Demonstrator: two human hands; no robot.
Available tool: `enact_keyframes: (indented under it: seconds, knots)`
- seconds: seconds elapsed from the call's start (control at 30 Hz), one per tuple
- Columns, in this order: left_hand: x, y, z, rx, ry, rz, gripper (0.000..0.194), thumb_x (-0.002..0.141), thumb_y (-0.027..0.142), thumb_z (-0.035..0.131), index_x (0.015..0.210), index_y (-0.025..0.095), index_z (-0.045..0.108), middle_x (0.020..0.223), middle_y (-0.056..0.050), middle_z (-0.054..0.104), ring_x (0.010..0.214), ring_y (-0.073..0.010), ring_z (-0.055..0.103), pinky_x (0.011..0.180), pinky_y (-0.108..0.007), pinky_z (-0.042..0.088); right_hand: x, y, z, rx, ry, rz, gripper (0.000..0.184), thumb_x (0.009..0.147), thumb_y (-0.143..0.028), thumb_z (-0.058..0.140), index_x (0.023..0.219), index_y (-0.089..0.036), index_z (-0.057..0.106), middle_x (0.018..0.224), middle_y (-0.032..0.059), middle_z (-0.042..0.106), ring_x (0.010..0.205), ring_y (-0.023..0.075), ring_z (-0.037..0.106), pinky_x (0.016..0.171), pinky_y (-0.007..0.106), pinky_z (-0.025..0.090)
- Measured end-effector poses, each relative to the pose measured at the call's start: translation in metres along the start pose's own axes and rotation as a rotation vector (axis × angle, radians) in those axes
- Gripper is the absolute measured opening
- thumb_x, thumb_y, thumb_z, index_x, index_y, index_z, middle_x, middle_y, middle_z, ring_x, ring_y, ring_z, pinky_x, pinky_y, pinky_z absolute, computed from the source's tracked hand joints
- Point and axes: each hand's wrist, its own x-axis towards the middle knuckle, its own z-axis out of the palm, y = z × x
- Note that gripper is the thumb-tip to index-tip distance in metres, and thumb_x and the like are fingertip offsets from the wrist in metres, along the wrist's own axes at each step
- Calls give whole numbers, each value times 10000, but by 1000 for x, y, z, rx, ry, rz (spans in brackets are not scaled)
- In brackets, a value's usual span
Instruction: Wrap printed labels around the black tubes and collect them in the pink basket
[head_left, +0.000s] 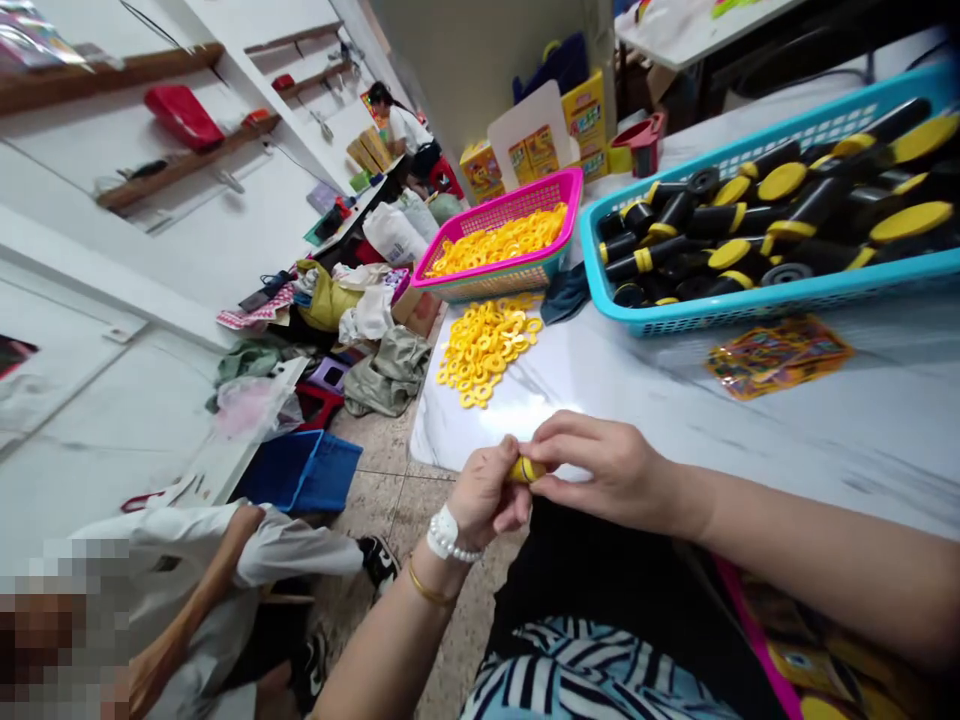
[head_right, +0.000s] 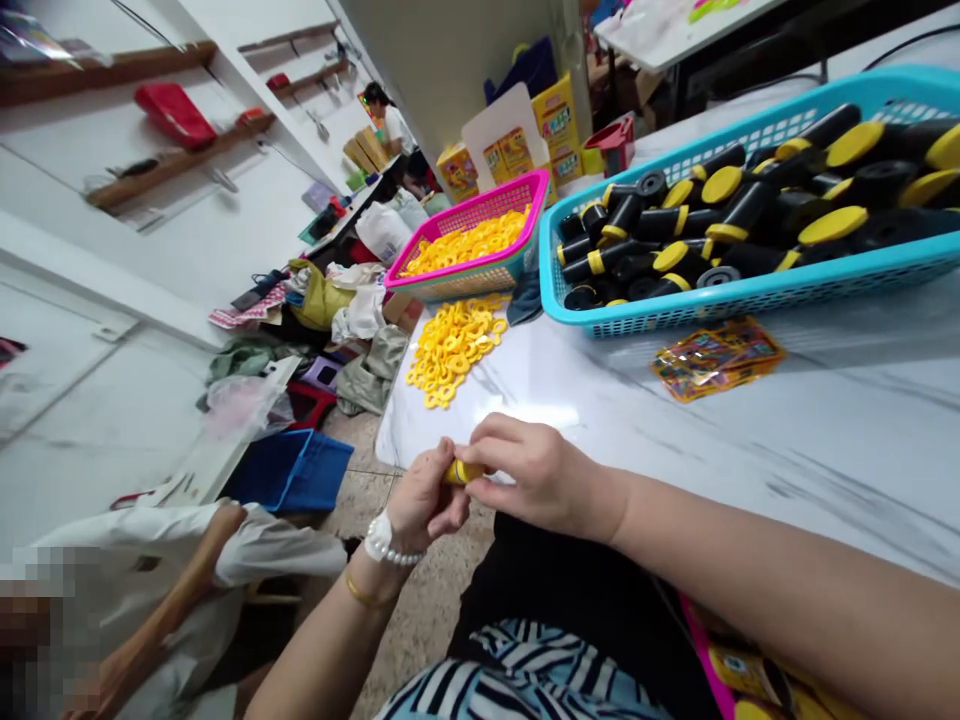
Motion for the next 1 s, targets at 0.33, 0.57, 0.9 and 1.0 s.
enact_keyframes:
  seconds: [0.33,0.57,0.9,1.0]
  knots:
    - [23,13,-6,237,-27,-31,858,782,901,305,785,108,631,435,-12,528,291,-104,432,320,-194,268,0,6,5,-49,75,58,190,871,-169,661,1057,-197,687,899,61,675,740,145,674,666,254,610]
    - [16,5,-12,-50,58,284,480,744,450,812,1035,160,564,710,18,608,531,-87,549,521,-206,457,4,17,2,159,132,413,198,821,-216,723,1018,-197,704,905,48,683,779,156,715,694,276,667]
    - [17,15,-18,152,10,344,450,733,480,804,952,133,618,656,15,610,450,-79,515,450,-212,443,-1,14,1,99,59,249,156,858,-202,685,1013,-218,695,937,66,693,827,176,711,723,296,656]
    - [14,18,-14,214,-32,253,451,782,540,736,919,126,622,604,16,601,380,-69,469,375,-193,364,-3,13,-2,-15,16,96,188,867,-145,647,1032,-222,695,982,81,707,891,189,708,784,306,632]
